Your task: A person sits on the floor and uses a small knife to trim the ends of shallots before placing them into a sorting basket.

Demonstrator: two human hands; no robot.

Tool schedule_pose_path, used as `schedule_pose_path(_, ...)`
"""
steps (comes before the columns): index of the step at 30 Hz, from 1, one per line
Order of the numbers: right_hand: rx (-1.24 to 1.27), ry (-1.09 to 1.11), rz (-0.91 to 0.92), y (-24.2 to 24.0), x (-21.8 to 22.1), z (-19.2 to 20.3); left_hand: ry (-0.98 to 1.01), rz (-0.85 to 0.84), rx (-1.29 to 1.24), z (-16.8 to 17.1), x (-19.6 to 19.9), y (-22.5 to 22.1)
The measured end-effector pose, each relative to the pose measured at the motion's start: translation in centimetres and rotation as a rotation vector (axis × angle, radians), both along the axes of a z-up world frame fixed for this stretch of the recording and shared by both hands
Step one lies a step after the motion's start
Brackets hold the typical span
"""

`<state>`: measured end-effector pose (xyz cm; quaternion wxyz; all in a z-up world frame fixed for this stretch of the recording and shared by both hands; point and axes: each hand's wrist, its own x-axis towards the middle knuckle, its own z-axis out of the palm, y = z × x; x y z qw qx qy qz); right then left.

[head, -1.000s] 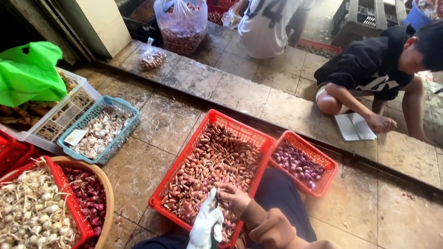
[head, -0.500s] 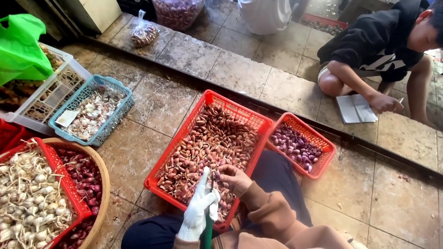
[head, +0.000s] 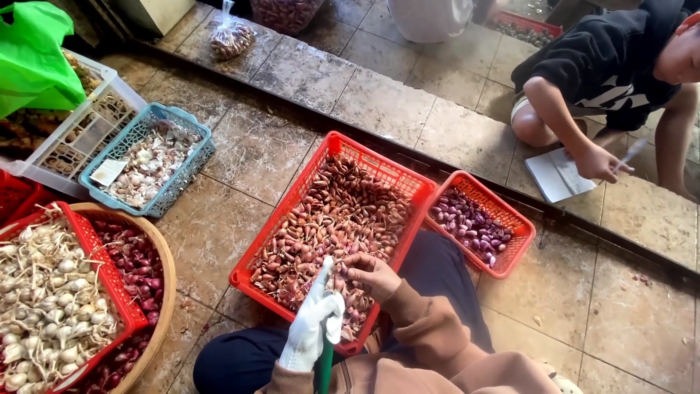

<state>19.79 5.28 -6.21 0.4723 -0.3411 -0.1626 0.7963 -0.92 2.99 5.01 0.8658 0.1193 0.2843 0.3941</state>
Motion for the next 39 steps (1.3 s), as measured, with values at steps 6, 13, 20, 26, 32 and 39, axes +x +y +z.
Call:
schedule_pose_path(6, 0.190, -0.261, -0.040, -0.3, -0.6, 1.2, 0.020, -0.082, 0.009, 1.1, 0.0, -0.3)
schedule_pose_path(13, 0.090, -0.063, 0.026, -0.3, -0.6, 0.8, -0.058, -0.013, -0.090, -0.7, -0.5, -0.4)
schedule_pose_path(20, 0.008, -0.034, -0.015, -0.4, -1.3, 0.6, -0.085, -0.061, 0.030, 1.1, 0.0, -1.0)
schedule_pose_path(26, 0.085, 0.088, -0.023, -0.2, -1.3, -0.5, 0.085, 0.067, 0.007, -0.1, 0.5, -1.0)
schedule_pose_path(32, 0.017, 0.040, -0.020, -0.4, -1.3, 0.9, 0.047, 0.050, 0.017, 0.3, -0.1, -0.9)
schedule_pose_path(39, 0.063, 0.099, -0.007, -0.4, -1.3, 1.2, 0.005, 0.016, -0.023, -0.2, -0.3, -0.9)
